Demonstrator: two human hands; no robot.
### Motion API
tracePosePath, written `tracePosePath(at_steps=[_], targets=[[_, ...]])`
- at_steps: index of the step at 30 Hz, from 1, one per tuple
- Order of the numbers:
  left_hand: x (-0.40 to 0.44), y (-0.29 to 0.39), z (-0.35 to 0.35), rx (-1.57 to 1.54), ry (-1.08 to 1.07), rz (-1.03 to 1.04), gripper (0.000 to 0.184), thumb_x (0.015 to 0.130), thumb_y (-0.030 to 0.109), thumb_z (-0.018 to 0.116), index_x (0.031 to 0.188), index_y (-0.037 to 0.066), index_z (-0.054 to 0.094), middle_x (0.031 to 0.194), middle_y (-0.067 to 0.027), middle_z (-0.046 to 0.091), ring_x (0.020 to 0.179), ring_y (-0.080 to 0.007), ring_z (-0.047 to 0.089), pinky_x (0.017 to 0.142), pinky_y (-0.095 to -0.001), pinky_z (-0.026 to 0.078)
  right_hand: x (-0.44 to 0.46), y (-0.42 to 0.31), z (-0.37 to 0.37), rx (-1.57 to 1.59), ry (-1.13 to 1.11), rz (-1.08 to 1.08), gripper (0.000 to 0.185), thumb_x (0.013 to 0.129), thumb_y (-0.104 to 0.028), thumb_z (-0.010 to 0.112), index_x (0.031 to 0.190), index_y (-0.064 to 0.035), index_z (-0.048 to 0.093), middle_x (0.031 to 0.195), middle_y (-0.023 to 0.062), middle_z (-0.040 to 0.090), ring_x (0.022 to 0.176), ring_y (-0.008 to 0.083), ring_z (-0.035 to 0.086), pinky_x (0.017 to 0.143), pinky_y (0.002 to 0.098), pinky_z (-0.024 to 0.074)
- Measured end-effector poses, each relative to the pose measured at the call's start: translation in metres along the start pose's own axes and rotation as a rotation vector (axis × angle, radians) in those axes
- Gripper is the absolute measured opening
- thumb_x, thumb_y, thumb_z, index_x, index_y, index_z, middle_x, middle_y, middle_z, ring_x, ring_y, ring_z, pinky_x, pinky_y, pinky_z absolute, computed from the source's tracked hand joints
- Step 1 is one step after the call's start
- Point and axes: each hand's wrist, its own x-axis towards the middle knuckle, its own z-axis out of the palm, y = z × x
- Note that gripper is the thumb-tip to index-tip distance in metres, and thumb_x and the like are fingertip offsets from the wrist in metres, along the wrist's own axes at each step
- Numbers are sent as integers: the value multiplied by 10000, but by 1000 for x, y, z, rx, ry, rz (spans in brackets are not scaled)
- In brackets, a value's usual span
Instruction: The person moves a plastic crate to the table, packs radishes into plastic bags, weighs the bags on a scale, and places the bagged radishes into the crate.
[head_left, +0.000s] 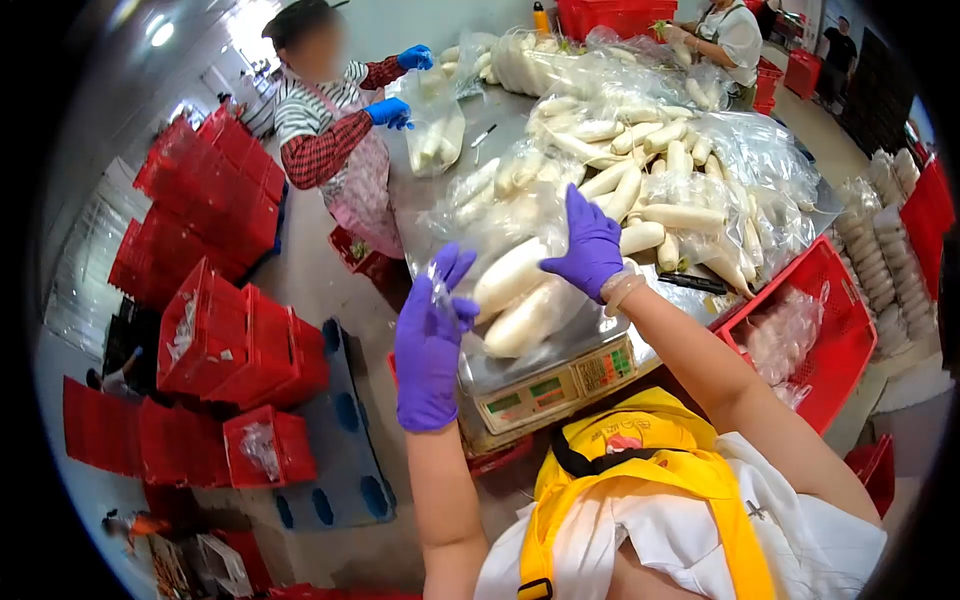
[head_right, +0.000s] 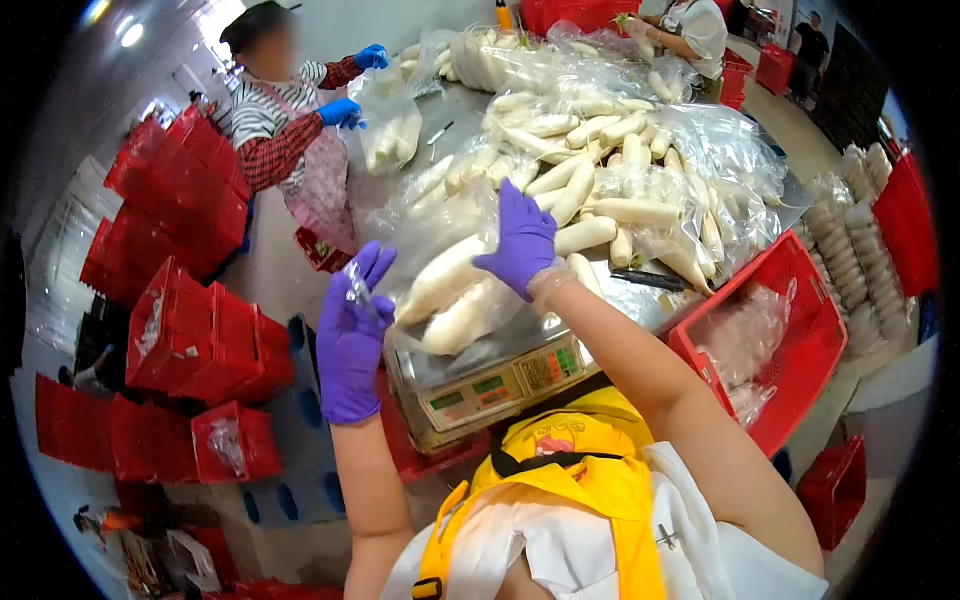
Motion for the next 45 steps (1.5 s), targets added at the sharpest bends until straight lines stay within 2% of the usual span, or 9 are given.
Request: tracePosePath(at_steps=[6, 12, 19, 23, 30, 37, 41, 43, 45], targets=[[-15, 7, -39, -402, -84, -50, 555, 1005, 321, 453, 1440, -9, 351, 1403, -201, 455, 890, -148, 636, 707, -217, 496, 8, 42, -64, 317, -231, 357, 318, 837, -265, 636, 1044, -26, 676, 928, 157, 682, 867, 237, 666, 765, 337, 516], [18, 25, 3, -257, -89, -49, 597, 891, 111, 483, 1451, -25, 328, 1458, -186, 411, 1128, -239, 565, 949, -324, 456, 53, -26, -97, 1155, -345, 22, 201, 858, -121, 546, 934, 4, 684, 878, 71, 687, 818, 134, 624, 800, 270, 487], [42, 36, 41, 298, -209, 249, 526, 842, -92, 410, 1354, -16, 501, 1359, -116, 544, 1213, -235, 554, 1006, -364, 443, 80, -66, -126, 1040, -505, -349, 198, 823, -72, 491, 895, 24, 649, 891, 91, 654, 757, 160, 607, 679, 278, 483], [44, 4, 19, 251, -107, 188, 432, 902, -98, 448, 1303, 15, 565, 1340, -75, 567, 1153, -156, 577, 915, -291, 497, 69, -77, -119, 1741, -896, 103, 276, 790, 52, 540, 1037, 3, 655, 848, 38, 657, 795, 114, 614, 649, 227, 496], [26, 6, 2, 610, -142, 369, 476, 877, -102, 439, 1327, 13, 543, 1234, -84, 630, 1044, -159, 629, 907, -296, 499, 58, -83, -125, 1173, -689, 1, 199, 797, -37, 607, 968, -15, 707, 885, 38, 690, 712, 92, 598, 624, 237, 497], [9, 20, 9, 371, -193, 186, 487, 872, -77, 420, 1346, -7, 509, 1429, -149, 470, 1029, -230, 642, 767, -277, 538, 61, -60, -148, 521, -1792, 174, 407, 942, -357, 553, 753, -16, 670, 708, 80, 674, 612, 130, 594, 605, 283, 495], [7, 4, -2, 441, -170, 235, 406, 872, -64, 494, 1267, -18, 578, 1258, -114, 598, 942, -174, 636, 699, -282, 545, 48, -91, -145, 1644, -1296, 226, 192, 897, -115, 583, 894, 44, 691, 1140, 135, 653, 926, 181, 644, 836, 306, 524], [9, -11, -14, 453, -114, 175, 306, 844, -54, 598, 1144, -32, 650, 1012, -47, 675, 889, -110, 613, 756, -266, 519, 58, -86, -129, 1116, -698, -435, 293, 839, 20, 641, 1125, -33, 683, 1195, 73, 656, 1011, 171, 640, 897, 277, 495], [16, -13, -16, 440, -27, 155, 285, 852, -26, 614, 1134, -25, 655, 992, -46, 674, 865, -109, 615, 760, -259, 509, 51, -81, -101, 1167, -421, -451, 373, 863, 31, 635, 1210, -106, 660, 1207, 76, 660, 1093, 170, 620, 944, 265, 477]])
